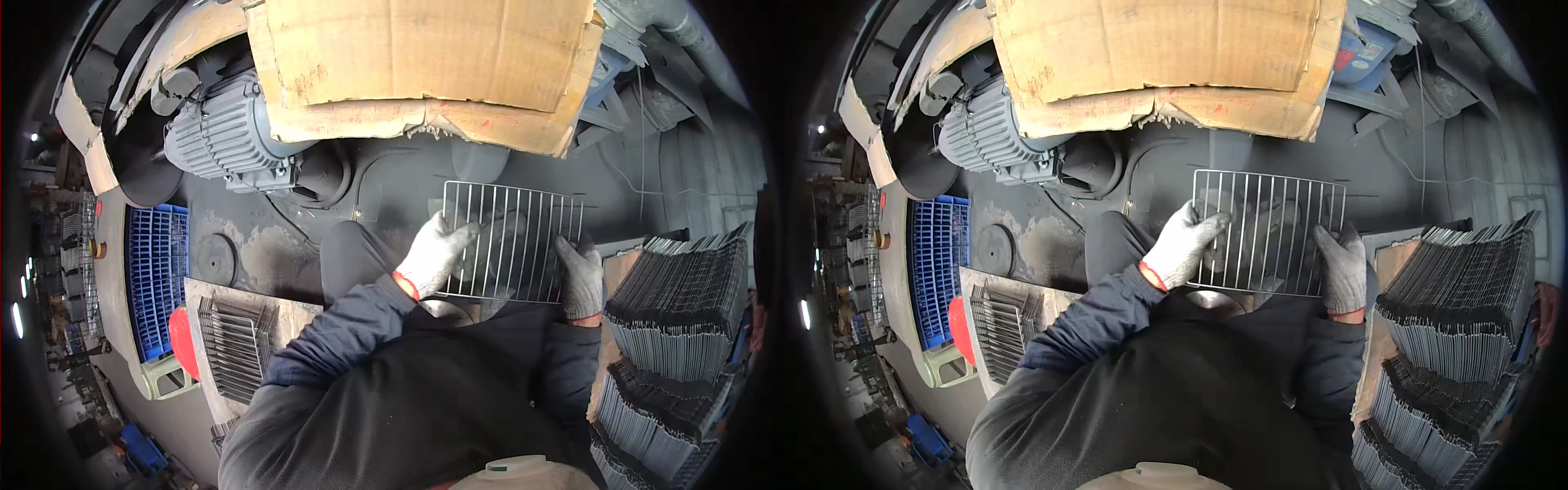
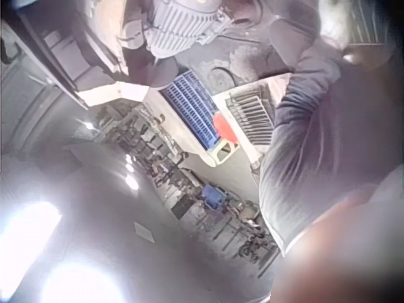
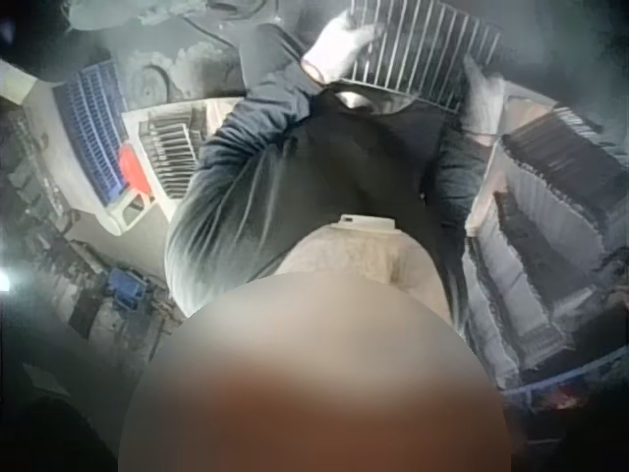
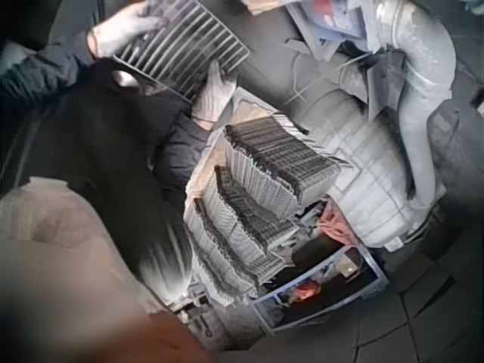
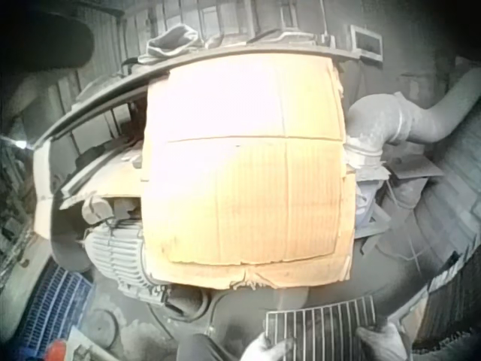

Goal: The person straightens wires on metal grates by hand.

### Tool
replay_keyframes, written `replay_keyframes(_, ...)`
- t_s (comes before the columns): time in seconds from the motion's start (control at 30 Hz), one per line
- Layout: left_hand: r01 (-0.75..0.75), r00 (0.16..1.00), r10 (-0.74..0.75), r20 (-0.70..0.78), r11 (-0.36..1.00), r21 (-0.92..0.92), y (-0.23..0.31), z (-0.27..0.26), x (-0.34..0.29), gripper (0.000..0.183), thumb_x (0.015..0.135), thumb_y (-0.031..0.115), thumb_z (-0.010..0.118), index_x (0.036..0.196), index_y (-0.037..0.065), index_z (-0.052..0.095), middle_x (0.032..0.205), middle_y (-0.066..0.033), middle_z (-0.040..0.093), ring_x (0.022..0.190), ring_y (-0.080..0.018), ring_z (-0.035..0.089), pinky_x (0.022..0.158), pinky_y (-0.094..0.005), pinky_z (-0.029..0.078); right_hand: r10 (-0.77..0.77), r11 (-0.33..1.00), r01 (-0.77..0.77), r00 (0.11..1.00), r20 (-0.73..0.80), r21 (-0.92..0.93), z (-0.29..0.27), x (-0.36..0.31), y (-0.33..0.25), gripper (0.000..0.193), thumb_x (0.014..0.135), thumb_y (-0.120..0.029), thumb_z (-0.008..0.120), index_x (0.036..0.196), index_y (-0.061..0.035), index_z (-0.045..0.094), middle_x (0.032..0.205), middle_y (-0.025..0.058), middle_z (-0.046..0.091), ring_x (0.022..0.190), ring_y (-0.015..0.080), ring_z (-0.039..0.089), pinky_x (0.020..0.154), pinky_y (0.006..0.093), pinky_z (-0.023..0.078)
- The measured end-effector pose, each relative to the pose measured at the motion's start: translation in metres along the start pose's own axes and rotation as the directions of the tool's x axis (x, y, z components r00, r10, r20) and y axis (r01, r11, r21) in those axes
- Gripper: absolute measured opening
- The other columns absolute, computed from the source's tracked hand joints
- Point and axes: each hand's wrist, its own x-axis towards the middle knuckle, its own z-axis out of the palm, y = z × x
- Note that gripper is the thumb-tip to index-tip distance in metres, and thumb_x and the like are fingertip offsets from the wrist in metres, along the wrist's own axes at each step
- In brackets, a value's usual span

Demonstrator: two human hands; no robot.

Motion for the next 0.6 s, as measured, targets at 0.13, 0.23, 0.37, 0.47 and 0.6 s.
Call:
replay_keyframes(0.13,0.086,0.984,-0.095,-0.151,0.994,-0.061,0.011,-0.048,-0.030,0.035,0.102,0.019,0.071,0.130,0.000,0.063,0.106,-0.0081,0.070,0.082,-0.0128,0.066,0.062,-0.0287,0.057,0.037,0.994,-0.012,0.971,0.236,-0.105,0.030,0.018,0.032,0.025,0.102,-0.009,0.070,0.125,-0.0003,0.072,0.113,0.0074,0.077,0.093,0.0138,0.071,0.082,0.0285,0.056)
replay_keyframes(0.23,0.028,0.984,-0.062,-0.166,0.979,-0.201,0.010,-0.088,-0.049,0.036,0.105,0.019,0.068,0.134,-0.001,0.062,0.094,-0.0042,0.071,0.070,-0.0105,0.065,0.061,-0.0252,0.056,0.183,0.963,-0.115,0.943,0.278,-0.244,0.068,0.028,0.073,0.032,0.101,-0.010,0.072,0.132,-0.0010,0.070,0.117,0.0040,0.076,0.103,0.0132,0.068,0.092,0.0308,0.054)
replay_keyframes(0.37,0.108,0.985,-0.126,-0.122,0.984,-0.141,0.030,-0.038,-0.027,0.038,0.103,0.020,0.070,0.133,-0.001,0.060,0.110,-0.0079,0.068,0.102,-0.0184,0.065,0.089,-0.0365,0.059,0.096,0.975,-0.071,0.989,0.112,-0.211,0.029,0.008,0.015,0.018,0.098,-0.012,0.076,0.110,0.0006,0.076,0.090,0.0020,0.075,0.072,0.0086,0.063,0.064,0.0250,0.048)
replay_keyframes(0.47,0.132,0.991,-0.133,-0.004,0.989,-0.062,0.013,-0.006,0.006,0.025,0.101,0.020,0.075,0.116,0.003,0.063,0.092,-0.0014,0.065,0.075,-0.0108,0.060,0.065,-0.0304,0.055,0.087,0.995,-0.088,0.996,-0.015,-0.050,-0.013,0.008,-0.004,0.018,0.098,-0.009,0.072,0.109,0.0050,0.075,0.101,0.0097,0.077,0.080,0.0149,0.070,0.069,0.0273,0.054)
replay_keyframes(0.6,0.066,0.998,-0.068,-0.012,0.991,-0.117,0.015,-0.029,0.003,0.020,0.104,0.019,0.070,0.115,0.004,0.065,0.091,-0.0037,0.069,0.073,-0.0143,0.066,0.067,-0.0367,0.060,0.048,0.987,-0.032,0.994,0.098,-0.155,-0.025,0.038,0.040,0.021,0.099,-0.006,0.067,0.117,0.0003,0.075,0.104,0.0131,0.077,0.088,0.0261,0.072,0.079,0.0356,0.058)
